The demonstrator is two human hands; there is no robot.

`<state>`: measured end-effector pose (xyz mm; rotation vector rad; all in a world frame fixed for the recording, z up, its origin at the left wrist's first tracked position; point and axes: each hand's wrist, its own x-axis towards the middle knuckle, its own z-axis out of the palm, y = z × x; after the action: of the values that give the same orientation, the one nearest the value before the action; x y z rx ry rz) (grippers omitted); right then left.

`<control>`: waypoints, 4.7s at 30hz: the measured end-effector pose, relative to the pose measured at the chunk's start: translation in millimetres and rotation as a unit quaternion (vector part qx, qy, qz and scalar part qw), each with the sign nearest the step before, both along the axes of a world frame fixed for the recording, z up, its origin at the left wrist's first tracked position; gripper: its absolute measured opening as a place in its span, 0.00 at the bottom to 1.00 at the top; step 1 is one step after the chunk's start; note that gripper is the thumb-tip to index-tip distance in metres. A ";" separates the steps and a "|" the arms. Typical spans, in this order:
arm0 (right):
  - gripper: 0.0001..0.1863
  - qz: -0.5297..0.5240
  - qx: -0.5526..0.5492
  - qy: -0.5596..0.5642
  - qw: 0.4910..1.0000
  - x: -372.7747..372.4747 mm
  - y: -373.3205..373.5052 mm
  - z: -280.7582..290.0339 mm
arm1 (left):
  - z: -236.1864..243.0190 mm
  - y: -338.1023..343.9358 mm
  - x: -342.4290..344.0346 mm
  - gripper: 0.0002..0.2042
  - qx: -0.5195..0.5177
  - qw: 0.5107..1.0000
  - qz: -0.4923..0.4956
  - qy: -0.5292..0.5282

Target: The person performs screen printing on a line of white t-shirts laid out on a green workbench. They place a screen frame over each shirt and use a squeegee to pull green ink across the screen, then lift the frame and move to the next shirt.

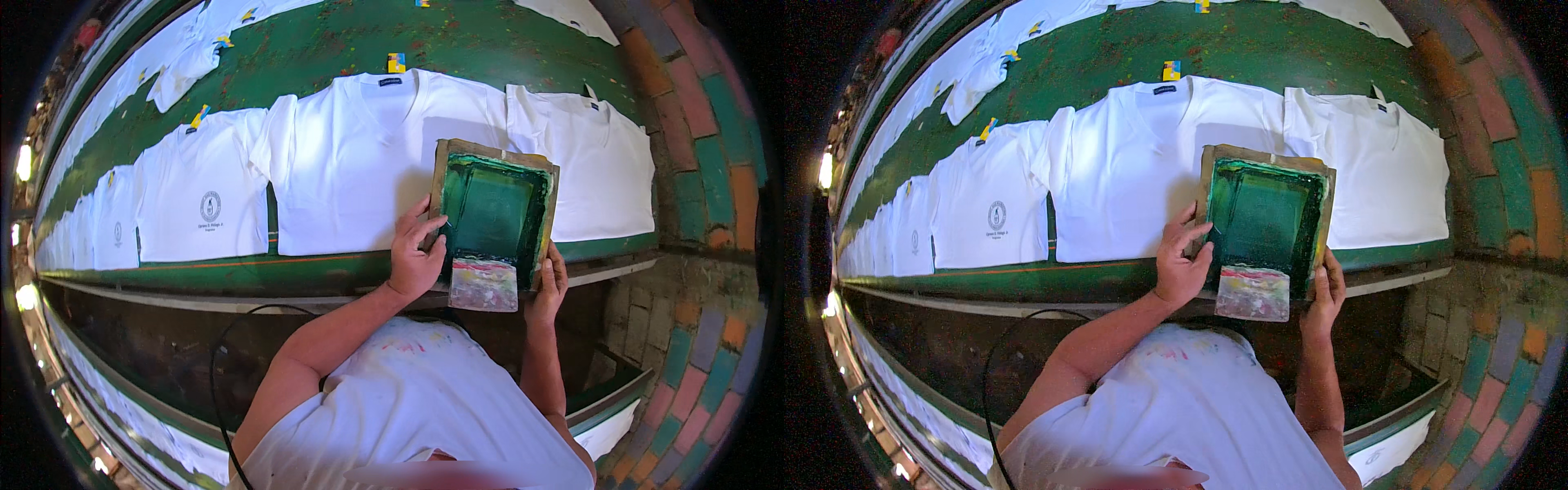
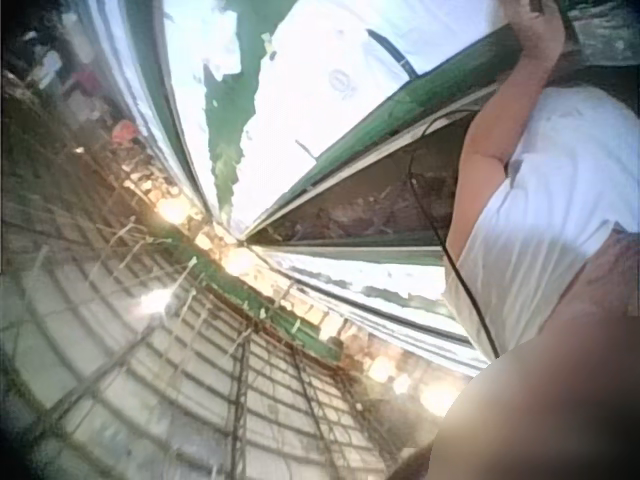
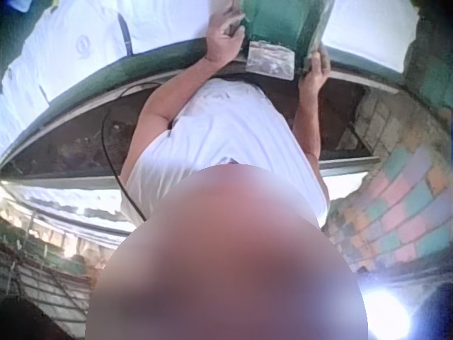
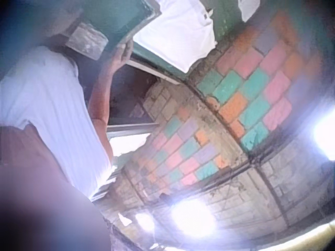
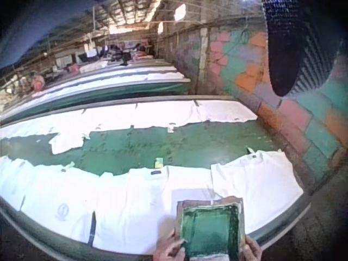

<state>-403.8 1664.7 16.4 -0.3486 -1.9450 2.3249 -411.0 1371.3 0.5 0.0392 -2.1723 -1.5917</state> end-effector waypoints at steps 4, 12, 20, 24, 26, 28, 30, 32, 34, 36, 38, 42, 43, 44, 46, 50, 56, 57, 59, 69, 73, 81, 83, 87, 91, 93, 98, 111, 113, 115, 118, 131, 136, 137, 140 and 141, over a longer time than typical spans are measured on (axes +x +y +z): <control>0.26 0.020 0.064 -0.016 0.998 -15.1 -4.1 -14.9 | -0.9 -10.2 -0.2 0.17 -0.034 0.999 0.034 -0.012; 0.29 0.102 0.096 0.049 0.989 -51.3 -61.1 -37.2 | -17.9 -64.7 -10.9 0.14 -0.032 0.994 0.085 -0.057; 0.33 0.135 0.180 0.023 0.974 -59.1 -66.8 -29.8 | -31.0 -71.3 -16.0 0.13 0.002 0.994 0.081 -0.071; 0.34 0.130 0.182 0.034 0.974 -61.9 -68.2 -29.9 | -35.4 -73.1 -18.7 0.13 -0.007 0.995 0.077 -0.070; 0.35 0.129 0.171 0.029 0.976 -62.8 -68.2 -31.1 | -37.5 -72.1 -19.2 0.13 0.021 0.993 0.080 -0.087; 0.36 0.134 0.171 0.026 0.976 -64.3 -67.4 -32.4 | -38.9 -71.0 -20.5 0.13 0.053 0.990 0.086 -0.096; 0.36 0.140 0.182 0.022 0.973 -65.9 -65.9 -33.7 | -39.2 -70.3 -21.2 0.13 0.064 0.989 0.091 -0.098; 0.37 0.147 0.201 0.013 0.968 -67.7 -64.1 -34.6 | -38.8 -70.7 -21.4 0.13 0.056 0.989 0.094 -0.098; 0.36 0.159 0.192 0.005 0.968 -69.1 -62.4 -35.0 | -38.3 -71.2 -20.0 0.11 0.055 0.987 0.098 -0.113; 0.35 0.165 0.174 -0.008 0.971 -71.8 -60.3 -33.9 | -38.9 -72.3 -20.0 0.10 0.056 0.986 0.098 -0.124; 0.33 0.169 0.150 -0.025 0.974 -75.2 -58.8 -30.1 | -40.9 -74.3 -21.7 0.08 0.059 0.985 0.096 -0.129; 0.31 0.157 0.241 0.031 0.957 -75.1 -59.6 -7.3 | -45.8 -76.3 -23.5 0.07 0.083 0.986 0.086 -0.114; 0.30 0.143 0.350 0.105 0.920 -70.0 -63.5 0.6 | -46.5 -77.4 -23.4 0.06 0.073 0.987 0.086 -0.119; 0.30 0.127 0.453 0.180 0.864 -64.0 -67.6 9.7 | -46.9 -77.4 -22.7 0.06 0.066 0.986 0.088 -0.124; 0.28 0.227 0.439 0.237 0.836 -45.6 -74.8 30.5 | -46.5 -76.7 -21.8 0.09 0.075 0.985 0.084 -0.134; 0.26 0.378 0.522 0.308 0.700 -35.1 -93.9 52.0 | -32.9 -75.2 -29.9 0.22 0.059 0.990 0.077 -0.105; 0.26 0.366 0.524 0.309 0.704 -57.7 -104.9 62.5 | 35.4 -137.3 -109.3 0.49 -0.370 0.921 -0.109 -0.060; 0.26 0.364 0.524 0.314 0.703 -60.7 -107.1 64.3 | 44.4 -139.3 -124.0 0.50 -0.412 0.892 -0.141 -0.123; 0.26 0.389 0.540 0.299 0.684 -65.5 -111.7 67.6 | 58.6 -141.0 -148.3 0.54 -0.483 0.838 -0.198 -0.158; 0.19 0.507 0.468 0.240 0.683 -144.7 -107.8 83.6 | 77.5 -128.8 -169.1 0.55 -0.533 0.776 -0.216 -0.257; 0.19 0.482 0.505 0.259 0.668 -193.2 -121.9 75.5 | 78.2 -125.8 -169.9 0.54 -0.543 0.772 -0.207 -0.257; 0.28 0.410 0.537 0.288 0.678 -217.4 -138.3 63.2 | 75.2 -125.9 -166.8 0.52 -0.542 0.780 -0.194 -0.248; 0.28 0.421 0.536 0.287 0.673 -190.5 -132.1 62.8 | 74.0 -126.6 -167.4 0.52 -0.539 0.781 -0.195 -0.249; 0.26 0.414 0.525 0.322 0.670 -134.1 -121.7 61.5 | 72.5 -128.6 -167.1 0.52 -0.536 0.788 -0.197 -0.233; 0.25 0.446 0.529 0.308 0.653 -96.7 -112.7 66.2 | 73.9 -127.5 -166.8 0.53 -0.537 0.782 -0.198 -0.246; 0.25 0.469 0.522 0.296 0.649 -97.4 -106.0 71.0 | 75.7 -126.3 -167.3 0.54 -0.537 0.779 -0.198 -0.257; 0.27 0.505 0.472 0.288 0.663 -174.7 -106.7 68.1 | 78.6 -124.3 -167.5 0.55 -0.545 0.768 -0.195 -0.273; 0.29 0.404 0.504 0.354 0.676 -115.6 -104.9 49.7 | 69.2 -125.5 -167.0 0.53 -0.551 0.772 -0.182 -0.259; 0.28 0.421 0.498 0.355 0.670 -99.2 -97.5 52.2 | 70.5 -125.2 -166.4 0.54 -0.551 0.772 -0.181 -0.260; 0.26 0.456 0.494 0.339 0.658 -94.0 -91.2 55.2 | 71.5 -124.7 -166.1 0.54 -0.549 0.770 -0.178 -0.272; 0.25 0.501 0.457 0.323 0.660 -130.3 -81.8 56.3 | 72.2 -124.3 -164.1 0.55 -0.544 0.777 -0.174 -0.266; 0.29 0.397 0.533 0.300 0.684 -199.4 -126.8 47.1 | 72.7 -130.0 -161.5 0.55 -0.520 0.789 -0.180 -0.271; 0.29 0.416 0.526 0.327 0.667 -134.2 -117.4 56.2 | 59.1 -135.7 -154.2 0.53 -0.507 0.816 -0.146 -0.238; 0.28 0.418 0.518 0.316 0.676 -122.2 -117.9 56.8 | 54.8 -137.3 -150.8 0.52 -0.507 0.822 -0.133 -0.224; 0.28 0.401 0.523 0.319 0.681 -88.0 -113.9 58.6 | 38.0 -139.8 -131.9 0.47 -0.425 0.882 -0.082 -0.184; 0.29 0.414 0.524 0.297 0.683 -79.6 -111.9 59.2 | 30.5 -137.3 -122.4 0.44 -0.357 0.911 -0.067 -0.196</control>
<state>-483.4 1552.8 75.6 1.3983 -2.7888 0.7670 -533.4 1234.0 31.0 -0.0199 -3.0090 -0.7962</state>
